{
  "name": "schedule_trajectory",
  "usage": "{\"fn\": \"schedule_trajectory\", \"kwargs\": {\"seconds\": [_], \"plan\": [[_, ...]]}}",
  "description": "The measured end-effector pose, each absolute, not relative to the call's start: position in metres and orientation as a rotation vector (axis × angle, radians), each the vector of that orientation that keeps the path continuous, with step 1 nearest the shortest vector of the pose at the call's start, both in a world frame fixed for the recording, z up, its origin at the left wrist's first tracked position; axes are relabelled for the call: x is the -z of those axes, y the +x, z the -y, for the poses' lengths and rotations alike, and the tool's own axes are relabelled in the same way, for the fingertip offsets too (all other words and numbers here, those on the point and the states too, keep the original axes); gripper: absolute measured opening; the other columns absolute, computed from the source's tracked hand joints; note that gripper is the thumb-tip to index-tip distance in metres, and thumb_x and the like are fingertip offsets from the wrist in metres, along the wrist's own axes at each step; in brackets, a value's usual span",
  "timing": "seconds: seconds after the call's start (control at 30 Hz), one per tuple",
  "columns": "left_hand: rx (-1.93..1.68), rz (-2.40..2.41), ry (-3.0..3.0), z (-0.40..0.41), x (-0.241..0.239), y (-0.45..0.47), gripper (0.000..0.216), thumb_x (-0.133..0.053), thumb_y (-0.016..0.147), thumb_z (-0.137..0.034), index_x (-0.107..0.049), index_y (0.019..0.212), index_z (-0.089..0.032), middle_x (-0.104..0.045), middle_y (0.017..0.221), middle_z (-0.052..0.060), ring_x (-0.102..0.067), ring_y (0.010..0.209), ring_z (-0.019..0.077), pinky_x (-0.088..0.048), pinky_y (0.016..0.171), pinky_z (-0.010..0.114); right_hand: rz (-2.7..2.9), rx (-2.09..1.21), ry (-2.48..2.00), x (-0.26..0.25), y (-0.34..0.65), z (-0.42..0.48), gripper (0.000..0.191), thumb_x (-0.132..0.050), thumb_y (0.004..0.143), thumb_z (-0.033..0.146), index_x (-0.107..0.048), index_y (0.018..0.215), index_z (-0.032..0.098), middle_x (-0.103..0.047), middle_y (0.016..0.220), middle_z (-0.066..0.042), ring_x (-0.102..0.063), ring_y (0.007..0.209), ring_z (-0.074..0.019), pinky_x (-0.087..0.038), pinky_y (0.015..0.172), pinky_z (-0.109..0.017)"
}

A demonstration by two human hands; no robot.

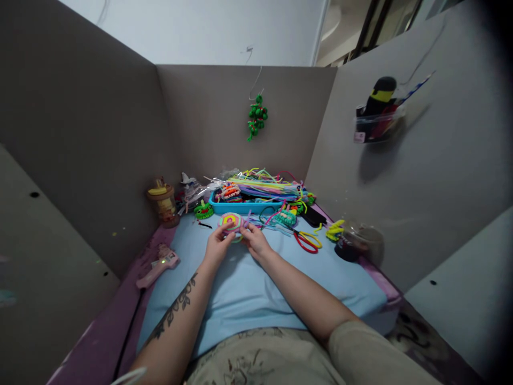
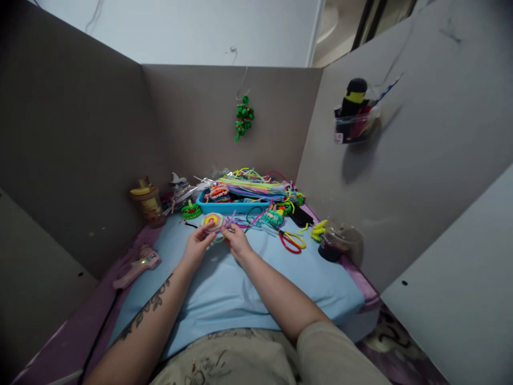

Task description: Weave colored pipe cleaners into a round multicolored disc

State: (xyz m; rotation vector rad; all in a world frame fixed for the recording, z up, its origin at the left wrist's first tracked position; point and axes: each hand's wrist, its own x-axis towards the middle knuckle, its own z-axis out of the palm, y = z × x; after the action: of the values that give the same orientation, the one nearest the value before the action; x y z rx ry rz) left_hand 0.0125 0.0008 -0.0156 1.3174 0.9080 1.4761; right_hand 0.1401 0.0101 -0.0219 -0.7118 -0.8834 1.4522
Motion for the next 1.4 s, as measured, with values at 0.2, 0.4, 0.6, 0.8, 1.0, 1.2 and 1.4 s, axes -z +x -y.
{"fn": "schedule_trajectory", "kwargs": {"seconds": [0.2, 0.4, 0.6, 0.8, 1.0, 1.2, 1.4], "plan": [[-1.455, -0.911, 1.153, -0.002, 0.014, 0.010, 0.055, -0.075, 0.057, -0.034, -0.063, 0.106, -0.014, -0.066, 0.082, 0.006, -0.050, 0.053, 0.0067, -0.040, 0.048, 0.018, 0.838, -1.433, -0.637, 0.020, 0.142, -0.010, 0.024, -0.074, 0.056, 0.029, -0.056, 0.069, 0.019, -0.062, 0.078, 0.002, -0.054, 0.065, -0.0117, -0.042, 0.063, -0.025], [-1.453, -0.884, 1.076, 0.000, 0.010, 0.011, 0.052, -0.077, 0.055, -0.030, -0.064, 0.103, -0.015, -0.065, 0.080, 0.004, -0.048, 0.053, 0.0059, -0.040, 0.049, 0.018, 0.835, -1.404, -0.666, 0.020, 0.143, -0.012, 0.025, -0.074, 0.054, 0.030, -0.056, 0.069, 0.020, -0.062, 0.083, 0.002, -0.054, 0.066, -0.0124, -0.041, 0.062, -0.025], [-1.413, -0.879, 1.093, 0.003, 0.007, 0.011, 0.057, -0.080, 0.049, -0.030, -0.064, 0.101, -0.014, -0.068, 0.079, 0.006, -0.056, 0.056, 0.0103, -0.043, 0.053, 0.022, 0.863, -1.398, -0.678, 0.025, 0.143, -0.015, 0.028, -0.073, 0.056, 0.034, -0.054, 0.070, 0.020, -0.056, 0.063, 0.004, -0.051, 0.060, -0.0116, -0.038, 0.059, -0.024], [-1.444, -0.919, 1.155, 0.002, 0.009, 0.011, 0.055, -0.078, 0.053, -0.030, -0.062, 0.103, -0.013, -0.068, 0.090, 0.009, -0.062, 0.070, 0.0161, -0.050, 0.063, 0.027, 0.982, -1.163, -0.877, 0.027, 0.145, -0.017, 0.028, -0.069, 0.060, 0.039, -0.049, 0.067, 0.020, -0.047, 0.058, 0.005, -0.041, 0.054, -0.0093, -0.034, 0.055, -0.022], [-1.477, -0.868, 1.196, 0.002, 0.010, 0.008, 0.050, -0.077, 0.054, -0.028, -0.063, 0.100, -0.013, -0.067, 0.097, 0.010, -0.063, 0.078, 0.0176, -0.049, 0.069, 0.028, 1.222, -0.809, -0.880, 0.019, 0.164, -0.023, 0.031, -0.067, 0.062, 0.026, -0.057, 0.091, 0.023, -0.057, 0.077, 0.001, -0.050, 0.070, -0.0142, -0.040, 0.067, -0.026], [-1.436, -0.897, 1.326, 0.005, 0.010, 0.007, 0.041, -0.075, 0.056, -0.026, -0.065, 0.094, -0.014, -0.067, 0.089, 0.007, -0.061, 0.075, 0.0159, -0.048, 0.069, 0.027, 1.395, -0.608, -0.906, 0.016, 0.176, -0.024, 0.016, -0.055, 0.069, 0.019, -0.067, 0.077, 0.024, -0.061, 0.083, -0.003, -0.053, 0.079, -0.0178, -0.041, 0.074, -0.031], [-1.476, -1.004, 1.486, 0.003, 0.014, 0.006, 0.039, -0.071, 0.062, -0.029, -0.065, 0.098, -0.016, -0.066, 0.091, 0.006, -0.057, 0.065, 0.0124, -0.045, 0.060, 0.024, 1.369, -0.512, -0.894, 0.010, 0.175, -0.012, 0.013, -0.055, 0.072, 0.020, -0.066, 0.076, 0.026, -0.059, 0.084, -0.004, -0.052, 0.086, -0.0198, -0.040, 0.083, -0.035]]}}
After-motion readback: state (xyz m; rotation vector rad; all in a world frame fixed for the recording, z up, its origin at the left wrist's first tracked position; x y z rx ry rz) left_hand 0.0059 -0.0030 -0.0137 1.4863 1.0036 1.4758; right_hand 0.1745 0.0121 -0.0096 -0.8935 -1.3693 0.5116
